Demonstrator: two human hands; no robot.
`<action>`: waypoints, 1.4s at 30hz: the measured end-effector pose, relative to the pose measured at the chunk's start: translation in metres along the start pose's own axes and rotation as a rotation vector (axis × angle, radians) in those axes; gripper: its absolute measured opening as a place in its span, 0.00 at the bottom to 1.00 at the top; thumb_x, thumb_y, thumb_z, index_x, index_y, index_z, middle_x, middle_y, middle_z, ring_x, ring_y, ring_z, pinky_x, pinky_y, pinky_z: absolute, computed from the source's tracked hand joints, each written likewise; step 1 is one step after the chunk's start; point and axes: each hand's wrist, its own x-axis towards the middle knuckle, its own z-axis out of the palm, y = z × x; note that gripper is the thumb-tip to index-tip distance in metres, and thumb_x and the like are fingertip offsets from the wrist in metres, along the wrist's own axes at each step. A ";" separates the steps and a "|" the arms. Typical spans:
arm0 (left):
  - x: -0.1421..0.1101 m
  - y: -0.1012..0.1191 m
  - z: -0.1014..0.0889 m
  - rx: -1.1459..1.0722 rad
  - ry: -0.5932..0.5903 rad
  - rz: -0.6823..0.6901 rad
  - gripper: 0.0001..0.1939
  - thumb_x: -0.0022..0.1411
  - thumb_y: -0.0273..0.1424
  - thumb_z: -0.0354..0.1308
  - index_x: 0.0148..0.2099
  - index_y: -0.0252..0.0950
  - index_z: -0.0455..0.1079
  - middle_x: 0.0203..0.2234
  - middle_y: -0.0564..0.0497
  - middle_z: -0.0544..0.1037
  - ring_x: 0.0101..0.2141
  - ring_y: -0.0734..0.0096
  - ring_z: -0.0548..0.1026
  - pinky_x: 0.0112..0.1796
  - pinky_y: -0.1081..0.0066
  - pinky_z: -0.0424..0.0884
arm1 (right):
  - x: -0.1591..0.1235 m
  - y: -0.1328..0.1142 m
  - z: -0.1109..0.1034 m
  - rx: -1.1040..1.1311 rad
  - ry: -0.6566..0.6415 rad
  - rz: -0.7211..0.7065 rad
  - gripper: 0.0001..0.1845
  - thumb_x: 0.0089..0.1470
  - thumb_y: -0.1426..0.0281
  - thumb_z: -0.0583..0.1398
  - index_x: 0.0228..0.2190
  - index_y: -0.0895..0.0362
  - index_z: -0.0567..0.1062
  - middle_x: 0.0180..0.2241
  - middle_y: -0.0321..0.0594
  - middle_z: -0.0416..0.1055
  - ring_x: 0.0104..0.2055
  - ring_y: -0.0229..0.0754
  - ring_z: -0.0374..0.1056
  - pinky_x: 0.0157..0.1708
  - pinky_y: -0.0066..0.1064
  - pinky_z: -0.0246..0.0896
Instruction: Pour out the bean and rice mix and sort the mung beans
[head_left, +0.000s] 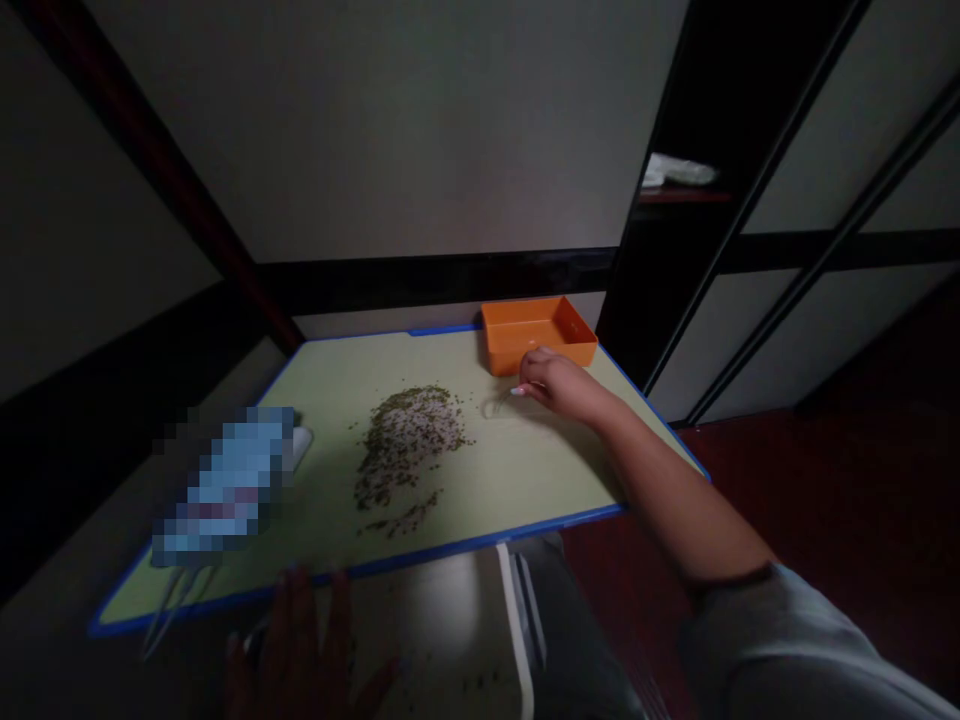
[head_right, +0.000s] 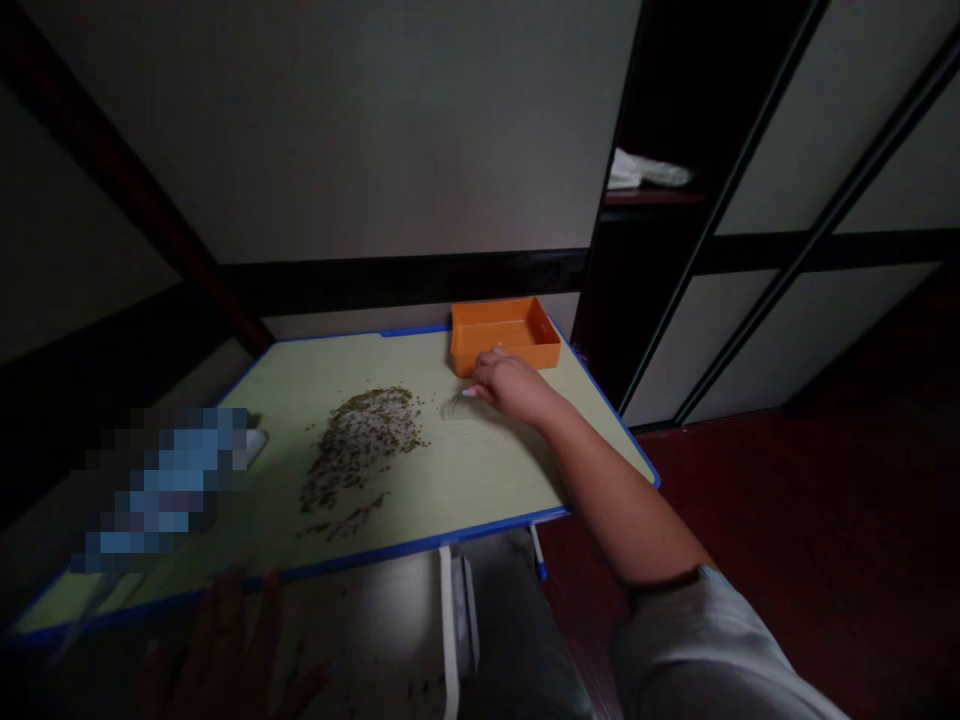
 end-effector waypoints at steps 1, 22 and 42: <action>0.000 0.001 -0.002 0.006 -0.004 0.005 0.42 0.63 0.49 0.40 0.70 0.31 0.33 0.70 0.26 0.37 0.70 0.38 0.41 0.61 0.31 0.47 | 0.001 -0.002 0.002 -0.002 0.002 -0.010 0.13 0.63 0.67 0.56 0.29 0.60 0.74 0.32 0.46 0.70 0.37 0.45 0.62 0.39 0.34 0.55; -0.001 0.004 -0.002 0.153 0.098 0.028 0.45 0.60 0.53 0.43 0.69 0.28 0.43 0.67 0.23 0.51 0.68 0.40 0.47 0.58 0.41 0.51 | 0.029 -0.096 0.016 0.214 -0.121 0.323 0.11 0.64 0.64 0.48 0.31 0.53 0.64 0.20 0.36 0.69 0.22 0.40 0.64 0.26 0.28 0.47; -0.003 0.004 0.002 0.039 0.003 -0.011 0.45 0.61 0.54 0.40 0.70 0.32 0.37 0.69 0.26 0.45 0.68 0.39 0.49 0.60 0.34 0.51 | 0.023 -0.068 0.055 0.278 -0.024 -0.165 0.13 0.64 0.67 0.53 0.27 0.55 0.67 0.30 0.42 0.65 0.35 0.44 0.60 0.38 0.33 0.57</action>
